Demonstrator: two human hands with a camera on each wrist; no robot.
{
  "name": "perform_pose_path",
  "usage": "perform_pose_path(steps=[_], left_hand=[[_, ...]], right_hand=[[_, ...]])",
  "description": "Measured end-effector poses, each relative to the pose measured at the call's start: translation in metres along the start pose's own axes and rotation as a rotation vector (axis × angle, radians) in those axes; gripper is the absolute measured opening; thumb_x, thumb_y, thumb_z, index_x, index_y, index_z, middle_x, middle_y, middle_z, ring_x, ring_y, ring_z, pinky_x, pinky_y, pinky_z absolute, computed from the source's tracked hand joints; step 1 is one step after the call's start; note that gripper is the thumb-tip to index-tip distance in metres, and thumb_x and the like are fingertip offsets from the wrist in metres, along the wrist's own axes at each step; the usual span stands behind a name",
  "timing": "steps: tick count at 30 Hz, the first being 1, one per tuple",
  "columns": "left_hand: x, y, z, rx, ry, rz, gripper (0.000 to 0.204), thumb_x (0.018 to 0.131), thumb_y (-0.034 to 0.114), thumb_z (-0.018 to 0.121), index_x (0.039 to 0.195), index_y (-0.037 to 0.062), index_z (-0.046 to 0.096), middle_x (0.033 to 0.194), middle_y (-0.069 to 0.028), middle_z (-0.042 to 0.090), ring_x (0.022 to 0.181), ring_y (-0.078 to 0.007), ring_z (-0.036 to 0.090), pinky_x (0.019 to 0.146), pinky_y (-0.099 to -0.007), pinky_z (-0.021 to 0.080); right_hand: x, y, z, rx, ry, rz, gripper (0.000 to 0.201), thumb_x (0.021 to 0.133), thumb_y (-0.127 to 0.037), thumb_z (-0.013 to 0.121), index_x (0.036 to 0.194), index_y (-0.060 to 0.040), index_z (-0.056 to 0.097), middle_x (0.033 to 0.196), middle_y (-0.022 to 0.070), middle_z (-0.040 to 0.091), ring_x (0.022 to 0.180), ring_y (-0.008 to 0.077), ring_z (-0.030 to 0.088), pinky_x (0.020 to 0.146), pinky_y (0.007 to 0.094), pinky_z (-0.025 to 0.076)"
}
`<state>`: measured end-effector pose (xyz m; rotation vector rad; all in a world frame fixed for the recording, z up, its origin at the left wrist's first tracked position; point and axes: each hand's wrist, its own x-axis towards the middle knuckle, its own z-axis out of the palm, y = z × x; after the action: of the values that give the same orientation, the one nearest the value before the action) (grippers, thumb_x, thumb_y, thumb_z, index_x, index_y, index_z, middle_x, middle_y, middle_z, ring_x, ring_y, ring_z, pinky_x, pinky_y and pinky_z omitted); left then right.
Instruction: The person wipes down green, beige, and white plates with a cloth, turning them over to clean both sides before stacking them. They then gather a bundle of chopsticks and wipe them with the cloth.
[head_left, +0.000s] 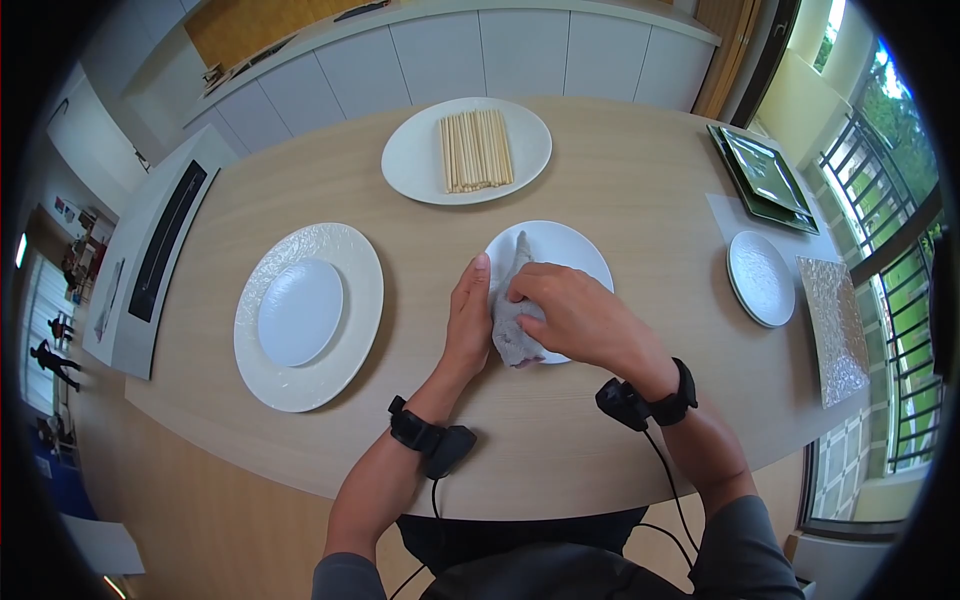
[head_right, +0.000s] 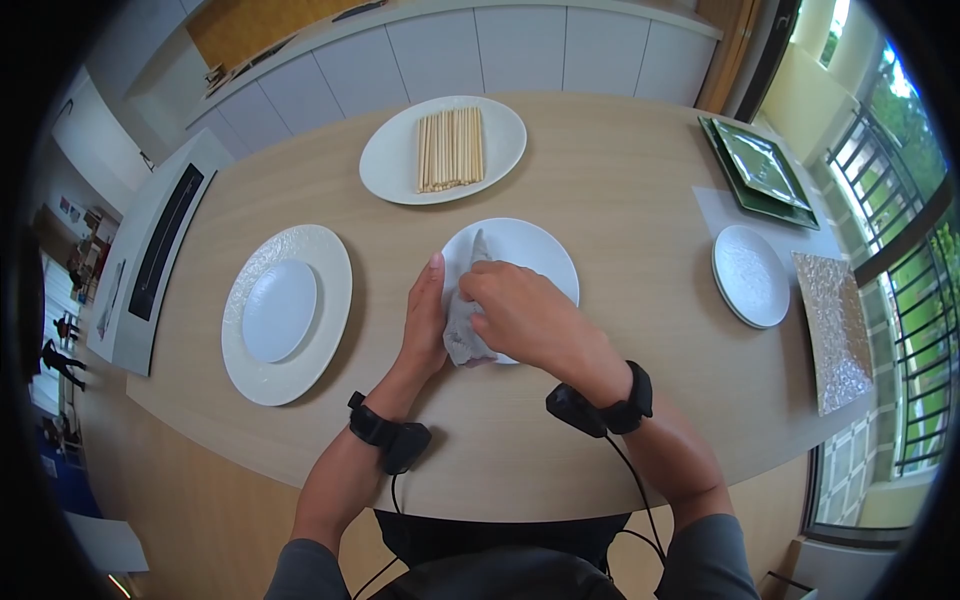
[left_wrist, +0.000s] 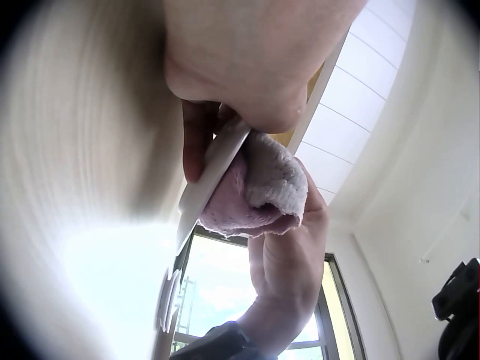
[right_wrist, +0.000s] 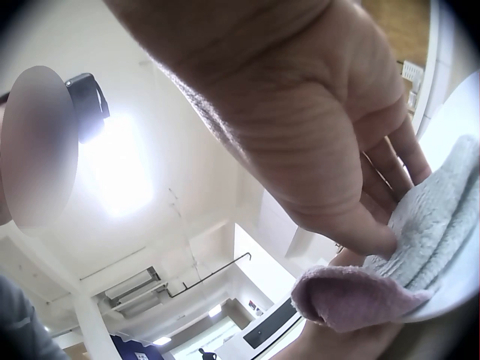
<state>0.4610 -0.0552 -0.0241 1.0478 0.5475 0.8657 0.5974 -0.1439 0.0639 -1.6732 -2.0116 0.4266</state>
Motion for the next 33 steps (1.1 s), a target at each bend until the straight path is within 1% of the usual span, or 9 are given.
perform_pose_path(steps=[10,13,19,21,22,24,28,31,33], left_hand=[[-0.001,0.000,0.001,0.031,-0.008,-0.008,0.050,0.109,0.044,0.038,0.127,0.0004,0.057,0.116,-0.0055,0.061,0.107,-0.0119,0.052,0.098,-0.0283,0.041],[-0.001,0.000,-0.001,0.013,-0.016,-0.017,0.050,0.109,0.044,0.037,0.127,0.0008,0.057,0.115,-0.0054,0.061,0.106,-0.0116,0.052,0.097,-0.0281,0.042],[-0.001,0.002,0.001,-0.002,-0.024,-0.006,0.051,0.110,0.044,0.037,0.129,0.0008,0.055,0.118,-0.0058,0.060,0.108,-0.0116,0.052,0.097,-0.0283,0.043],[-0.001,0.003,0.002,-0.006,-0.032,0.008,0.051,0.110,0.044,0.037,0.130,0.0007,0.055,0.119,-0.0060,0.060,0.109,-0.0119,0.053,0.098,-0.0286,0.043],[-0.002,0.004,0.003,-0.001,-0.019,-0.007,0.051,0.110,0.044,0.037,0.130,0.0006,0.055,0.119,-0.0063,0.060,0.109,-0.0121,0.053,0.098,-0.0286,0.042],[-0.003,0.005,0.002,0.003,-0.004,-0.022,0.051,0.109,0.044,0.037,0.130,0.0006,0.055,0.120,-0.0066,0.060,0.110,-0.0124,0.053,0.099,-0.0286,0.042],[-0.003,0.005,0.002,0.011,-0.005,-0.030,0.052,0.109,0.045,0.036,0.130,0.0002,0.054,0.121,-0.0070,0.060,0.111,-0.0130,0.053,0.100,-0.0290,0.042],[-0.002,0.005,0.002,0.002,-0.006,-0.024,0.053,0.109,0.045,0.036,0.130,0.0001,0.054,0.121,-0.0071,0.060,0.111,-0.0131,0.053,0.100,-0.0291,0.042],[-0.003,0.005,0.003,-0.009,-0.003,-0.023,0.053,0.109,0.045,0.036,0.131,0.0001,0.054,0.121,-0.0071,0.060,0.111,-0.0131,0.054,0.099,-0.0292,0.043]], right_hand=[[-0.001,0.000,-0.004,-0.010,-0.051,0.010,0.019,0.082,-0.009,0.068,0.097,0.0030,0.065,0.099,0.0172,0.068,0.095,0.0378,0.064,0.086,0.0450,0.050],[0.000,0.002,-0.004,0.012,-0.075,-0.025,0.022,0.082,-0.009,0.067,0.100,0.0032,0.066,0.102,0.0174,0.068,0.097,0.0376,0.064,0.088,0.0441,0.050],[0.001,0.005,0.002,0.027,-0.011,-0.099,0.029,0.082,-0.008,0.066,0.109,0.0035,0.065,0.110,0.0185,0.068,0.106,0.0366,0.063,0.093,0.0421,0.050],[0.002,0.006,0.005,0.032,0.077,-0.090,0.027,0.083,-0.008,0.065,0.107,0.0034,0.065,0.109,0.0186,0.068,0.106,0.0366,0.063,0.092,0.0429,0.050],[0.002,0.006,0.004,0.032,0.076,-0.090,0.027,0.083,-0.008,0.065,0.107,0.0034,0.065,0.109,0.0186,0.068,0.106,0.0366,0.063,0.092,0.0429,0.050],[0.002,0.005,0.000,-0.025,0.038,-0.012,0.024,0.083,-0.007,0.064,0.104,0.0034,0.065,0.106,0.0184,0.068,0.104,0.0367,0.063,0.092,0.0435,0.050],[0.001,0.000,-0.006,-0.063,-0.042,0.041,0.022,0.083,-0.006,0.063,0.102,0.0036,0.064,0.105,0.0185,0.068,0.103,0.0369,0.063,0.091,0.0441,0.050],[0.000,0.004,-0.003,-0.016,-0.038,-0.017,0.022,0.082,-0.006,0.064,0.102,0.0034,0.065,0.104,0.0183,0.068,0.102,0.0369,0.063,0.091,0.0440,0.051],[0.000,0.006,0.000,0.013,0.038,-0.081,0.021,0.082,-0.007,0.064,0.101,0.0032,0.065,0.104,0.0182,0.068,0.102,0.0368,0.064,0.090,0.0439,0.051]])
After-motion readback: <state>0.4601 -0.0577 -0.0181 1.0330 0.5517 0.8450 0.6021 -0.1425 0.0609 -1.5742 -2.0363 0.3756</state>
